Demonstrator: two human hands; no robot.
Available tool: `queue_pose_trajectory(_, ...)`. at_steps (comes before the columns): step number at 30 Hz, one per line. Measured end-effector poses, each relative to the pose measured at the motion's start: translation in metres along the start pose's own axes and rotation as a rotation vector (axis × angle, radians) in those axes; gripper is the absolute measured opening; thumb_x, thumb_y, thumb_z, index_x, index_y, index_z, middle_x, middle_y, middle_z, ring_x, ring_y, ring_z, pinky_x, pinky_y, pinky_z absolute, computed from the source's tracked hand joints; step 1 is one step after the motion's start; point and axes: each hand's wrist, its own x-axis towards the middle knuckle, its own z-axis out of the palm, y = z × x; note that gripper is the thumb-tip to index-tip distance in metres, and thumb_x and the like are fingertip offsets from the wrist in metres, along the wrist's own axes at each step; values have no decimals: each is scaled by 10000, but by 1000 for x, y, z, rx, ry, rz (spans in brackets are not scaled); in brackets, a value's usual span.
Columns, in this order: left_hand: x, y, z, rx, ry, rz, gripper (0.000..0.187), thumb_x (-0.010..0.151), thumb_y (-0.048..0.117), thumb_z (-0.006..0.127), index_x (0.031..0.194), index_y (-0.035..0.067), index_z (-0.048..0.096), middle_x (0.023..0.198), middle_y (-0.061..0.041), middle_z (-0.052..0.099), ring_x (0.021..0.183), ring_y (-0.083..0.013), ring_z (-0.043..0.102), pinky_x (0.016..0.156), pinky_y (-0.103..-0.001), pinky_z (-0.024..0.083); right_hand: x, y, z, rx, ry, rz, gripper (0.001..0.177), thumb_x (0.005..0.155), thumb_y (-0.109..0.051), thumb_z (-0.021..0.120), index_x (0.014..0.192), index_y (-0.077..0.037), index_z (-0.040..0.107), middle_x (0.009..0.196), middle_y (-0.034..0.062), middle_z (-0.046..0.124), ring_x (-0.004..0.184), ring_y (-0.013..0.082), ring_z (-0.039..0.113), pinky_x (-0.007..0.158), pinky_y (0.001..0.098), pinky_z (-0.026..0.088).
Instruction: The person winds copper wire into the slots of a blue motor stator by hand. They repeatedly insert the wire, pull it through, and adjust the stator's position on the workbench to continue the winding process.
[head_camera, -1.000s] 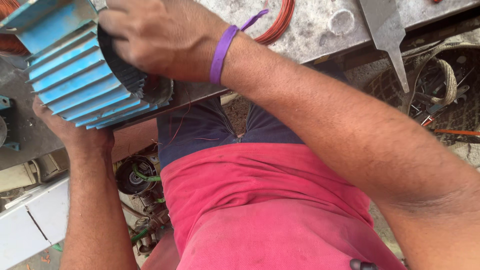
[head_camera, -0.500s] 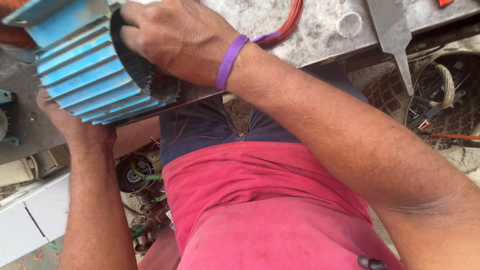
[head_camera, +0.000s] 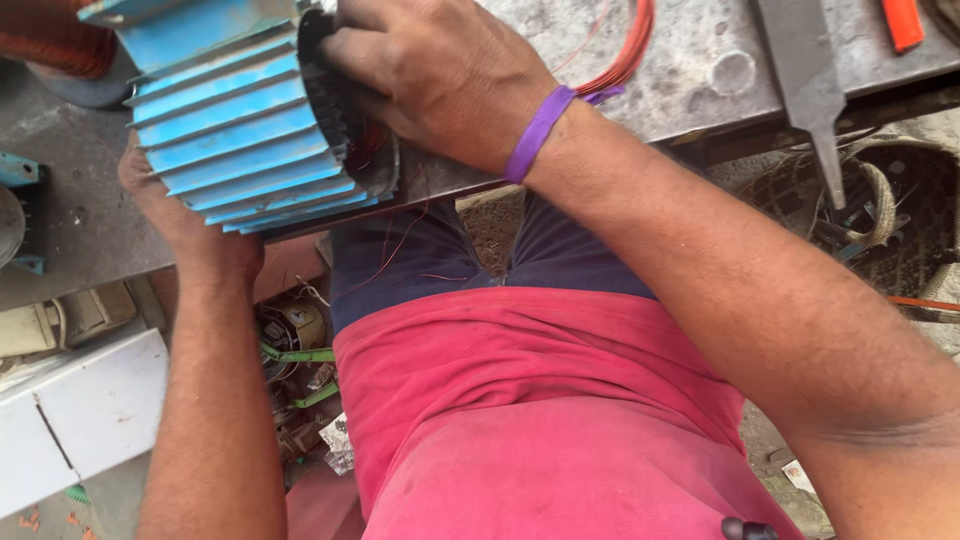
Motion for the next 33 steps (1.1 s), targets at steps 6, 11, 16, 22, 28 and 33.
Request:
queue_pose_trajectory(6,-7,11,5,109,17,-33,92,1114,18,611,1078,82,666,976,-37,700,875,-117,686,788,-279,598,0,1,10,-93,17,-58,64,903,-22,722,945,-24,673,1140,119,648,1036,309,689,866,422,572)
queue_pose_trajectory(11,-3,6,1,79,-21,10,145,1158,16,600,1038,59,670,989,-51,703,909,-134,714,800,-291,622,-4,1,7,-75,52,-52,72,900,-44,666,968,-34,689,1121,91,632,1028,300,684,870,420,570)
queue_pose_trajectory(16,-5,15,1,31,-12,-59,93,1140,37,603,1136,63,692,1058,-60,724,920,-129,723,793,-287,625,5,0,15,-167,17,-139,69,961,-58,619,942,-27,677,1102,93,611,1057,272,676,899,392,578)
queue_pose_trajectory(22,-1,2,-7,-27,-72,3,118,1194,37,597,1112,35,682,1020,-62,717,928,-141,716,806,-298,613,1,4,15,-170,28,-144,102,962,-64,602,1004,-27,687,1127,87,610,1056,253,671,888,374,571)
queue_pose_trajectory(28,2,18,9,54,54,-79,131,1123,27,564,1152,55,689,1033,-39,727,938,-114,716,841,-269,624,9,-3,14,-217,-11,-126,42,967,-70,626,959,-54,664,1112,88,620,1026,268,690,870,391,581)
queue_pose_trajectory(33,6,6,-2,36,-22,-42,121,1122,-7,647,1038,50,712,919,-46,709,803,-109,674,672,-259,557,-5,-5,10,32,69,130,300,976,-155,795,1196,-50,620,1132,121,639,1028,318,693,893,420,574)
